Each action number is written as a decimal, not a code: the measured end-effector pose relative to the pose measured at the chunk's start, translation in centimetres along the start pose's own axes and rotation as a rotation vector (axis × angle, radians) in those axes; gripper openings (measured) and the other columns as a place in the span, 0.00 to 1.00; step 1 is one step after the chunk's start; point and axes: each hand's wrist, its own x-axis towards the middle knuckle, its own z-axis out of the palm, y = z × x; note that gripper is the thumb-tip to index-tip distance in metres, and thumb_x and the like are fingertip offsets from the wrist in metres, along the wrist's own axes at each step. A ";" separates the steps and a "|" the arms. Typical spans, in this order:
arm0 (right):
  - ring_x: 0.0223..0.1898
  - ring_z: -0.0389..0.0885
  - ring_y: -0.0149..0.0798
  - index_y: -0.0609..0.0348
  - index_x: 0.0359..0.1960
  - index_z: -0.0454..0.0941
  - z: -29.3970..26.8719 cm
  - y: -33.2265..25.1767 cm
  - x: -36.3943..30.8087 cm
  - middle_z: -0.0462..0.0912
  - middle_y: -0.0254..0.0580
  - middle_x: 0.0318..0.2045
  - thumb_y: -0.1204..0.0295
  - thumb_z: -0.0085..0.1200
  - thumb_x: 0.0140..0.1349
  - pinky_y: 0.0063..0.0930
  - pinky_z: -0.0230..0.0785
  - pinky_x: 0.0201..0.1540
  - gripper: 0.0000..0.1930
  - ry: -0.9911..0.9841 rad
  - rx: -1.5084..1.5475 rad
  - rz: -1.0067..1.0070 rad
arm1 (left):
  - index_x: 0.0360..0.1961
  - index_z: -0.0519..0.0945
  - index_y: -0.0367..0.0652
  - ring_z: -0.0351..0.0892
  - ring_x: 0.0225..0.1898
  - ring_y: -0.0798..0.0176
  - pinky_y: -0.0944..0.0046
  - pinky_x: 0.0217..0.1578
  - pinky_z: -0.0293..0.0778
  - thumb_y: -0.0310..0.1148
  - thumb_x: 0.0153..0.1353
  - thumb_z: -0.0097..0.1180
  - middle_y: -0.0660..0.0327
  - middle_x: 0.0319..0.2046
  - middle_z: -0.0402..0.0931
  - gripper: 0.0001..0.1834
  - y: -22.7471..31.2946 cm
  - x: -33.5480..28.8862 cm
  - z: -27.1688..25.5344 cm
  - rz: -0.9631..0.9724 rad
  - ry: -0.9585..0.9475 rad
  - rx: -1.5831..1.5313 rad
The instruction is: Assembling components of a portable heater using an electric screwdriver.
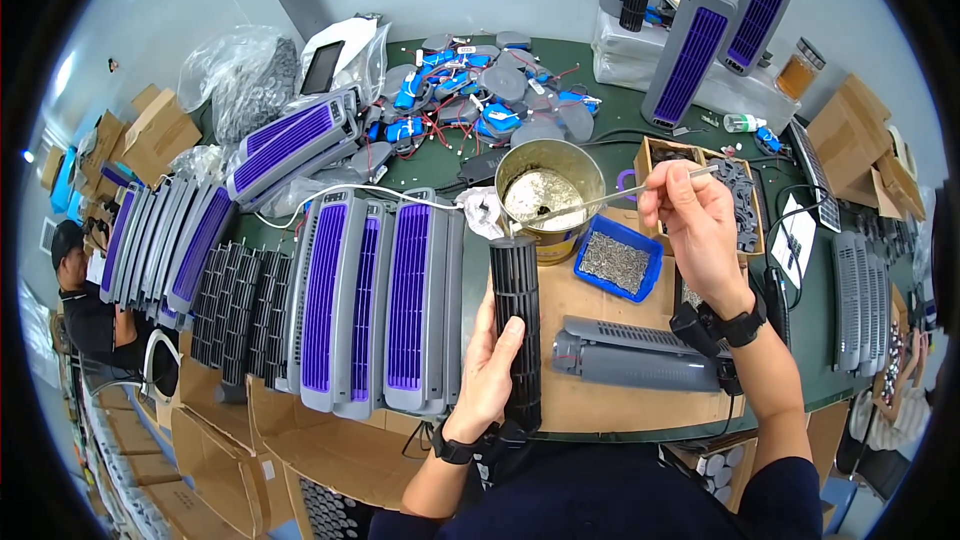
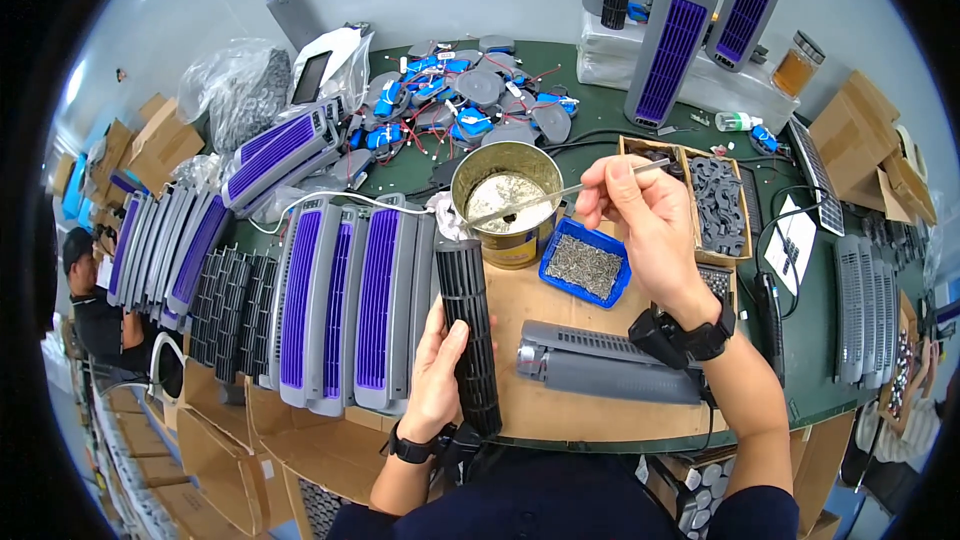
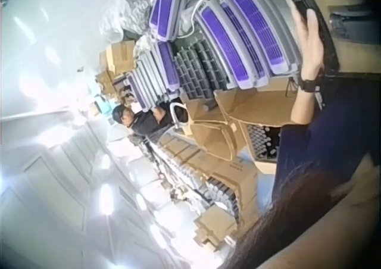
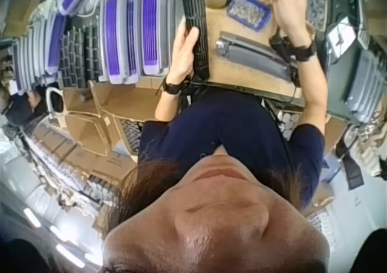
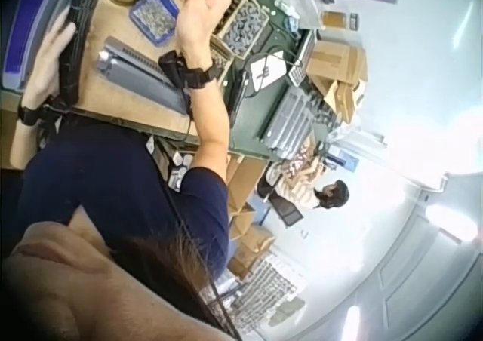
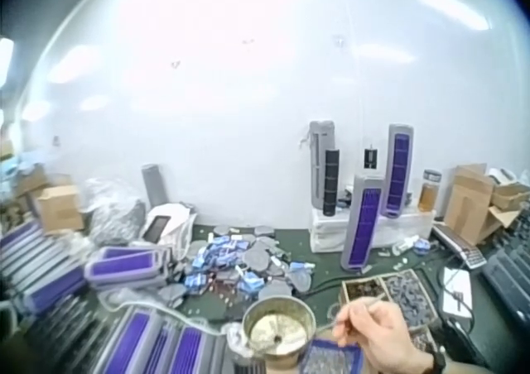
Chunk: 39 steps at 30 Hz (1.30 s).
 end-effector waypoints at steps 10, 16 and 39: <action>0.29 0.77 0.28 0.67 0.36 0.77 0.0 0.0 -0.8 0.79 0.39 0.28 0.65 0.43 0.72 0.21 0.71 0.35 0.16 -0.005 -0.069 -0.096 | 0.70 0.53 0.44 0.74 0.41 0.73 0.71 0.42 0.74 0.31 0.71 0.43 0.63 0.46 0.73 0.28 -0.2 -0.5 -0.2 0.115 -0.025 0.147; 0.29 0.76 0.28 0.67 0.36 0.77 -0.1 0.0 -1.0 0.79 0.39 0.28 0.65 0.43 0.72 0.20 0.71 0.35 0.17 0.024 -0.095 -0.140 | 0.70 0.53 0.45 0.73 0.42 0.75 0.71 0.43 0.74 0.31 0.71 0.43 0.65 0.46 0.72 0.28 -0.1 -0.8 0.1 0.106 -0.036 0.143; 0.30 0.75 0.26 0.67 0.38 0.78 -0.9 0.4 -1.0 0.80 0.38 0.29 0.65 0.44 0.72 0.19 0.70 0.35 0.16 0.069 -0.123 -0.170 | 0.57 0.65 0.42 0.79 0.36 0.64 0.65 0.36 0.78 0.42 0.73 0.37 0.55 0.43 0.76 0.19 1.3 -1.9 0.7 -0.068 -0.067 -0.137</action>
